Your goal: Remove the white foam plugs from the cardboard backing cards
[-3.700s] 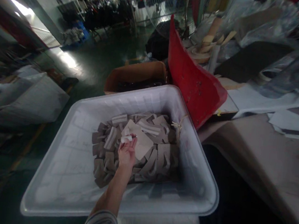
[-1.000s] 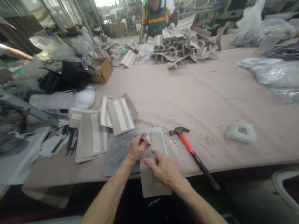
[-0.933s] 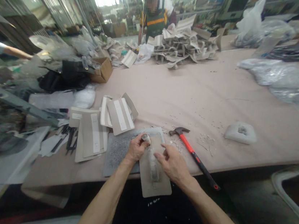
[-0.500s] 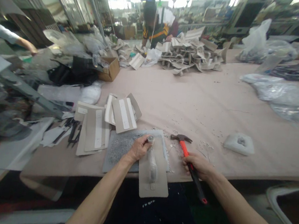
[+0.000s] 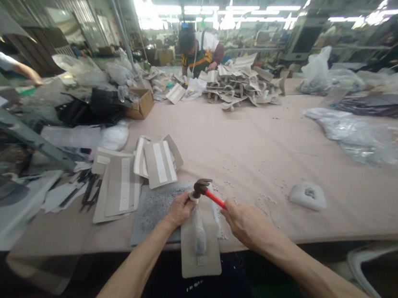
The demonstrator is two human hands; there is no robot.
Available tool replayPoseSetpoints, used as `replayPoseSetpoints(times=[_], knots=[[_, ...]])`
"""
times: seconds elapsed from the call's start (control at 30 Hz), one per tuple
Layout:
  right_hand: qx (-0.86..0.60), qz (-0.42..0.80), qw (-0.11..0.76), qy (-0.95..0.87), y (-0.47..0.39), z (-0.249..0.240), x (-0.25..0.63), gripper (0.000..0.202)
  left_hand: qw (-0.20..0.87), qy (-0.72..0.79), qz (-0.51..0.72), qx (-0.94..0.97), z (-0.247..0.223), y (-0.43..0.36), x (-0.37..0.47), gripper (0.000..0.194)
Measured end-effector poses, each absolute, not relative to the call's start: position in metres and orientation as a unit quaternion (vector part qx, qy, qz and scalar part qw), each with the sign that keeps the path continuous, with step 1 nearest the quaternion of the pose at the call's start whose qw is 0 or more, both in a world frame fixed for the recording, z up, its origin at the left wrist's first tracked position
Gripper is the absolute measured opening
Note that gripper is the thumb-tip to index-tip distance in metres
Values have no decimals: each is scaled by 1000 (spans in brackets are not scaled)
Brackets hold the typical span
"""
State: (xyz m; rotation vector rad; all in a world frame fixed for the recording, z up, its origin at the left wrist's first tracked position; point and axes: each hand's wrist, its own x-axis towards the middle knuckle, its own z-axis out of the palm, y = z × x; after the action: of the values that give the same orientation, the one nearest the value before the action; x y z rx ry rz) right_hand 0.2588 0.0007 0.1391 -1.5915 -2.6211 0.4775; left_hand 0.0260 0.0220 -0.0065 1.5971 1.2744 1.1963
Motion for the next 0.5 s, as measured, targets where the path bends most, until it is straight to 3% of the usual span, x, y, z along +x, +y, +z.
replayPoseSetpoints(times=[0.07, 0.17, 0.23, 0.4, 0.5], knots=[[-523, 131, 43, -841, 5, 158, 260, 24, 380, 498, 466, 625, -5, 21, 26, 13], [-581, 88, 202, -784, 7, 182, 254, 30, 377, 499, 462, 629, -4, 21, 26, 14], [-599, 88, 236, -760, 4, 180, 248, 32, 370, 502, 458, 633, -6, 22, 25, 16], [-524, 165, 45, -834, 2, 127, 251, 17, 361, 510, 440, 645, -10, 22, 24, 15], [-517, 165, -7, -840, 10, 106, 269, 27, 361, 511, 440, 644, -9, 21, 24, 20]])
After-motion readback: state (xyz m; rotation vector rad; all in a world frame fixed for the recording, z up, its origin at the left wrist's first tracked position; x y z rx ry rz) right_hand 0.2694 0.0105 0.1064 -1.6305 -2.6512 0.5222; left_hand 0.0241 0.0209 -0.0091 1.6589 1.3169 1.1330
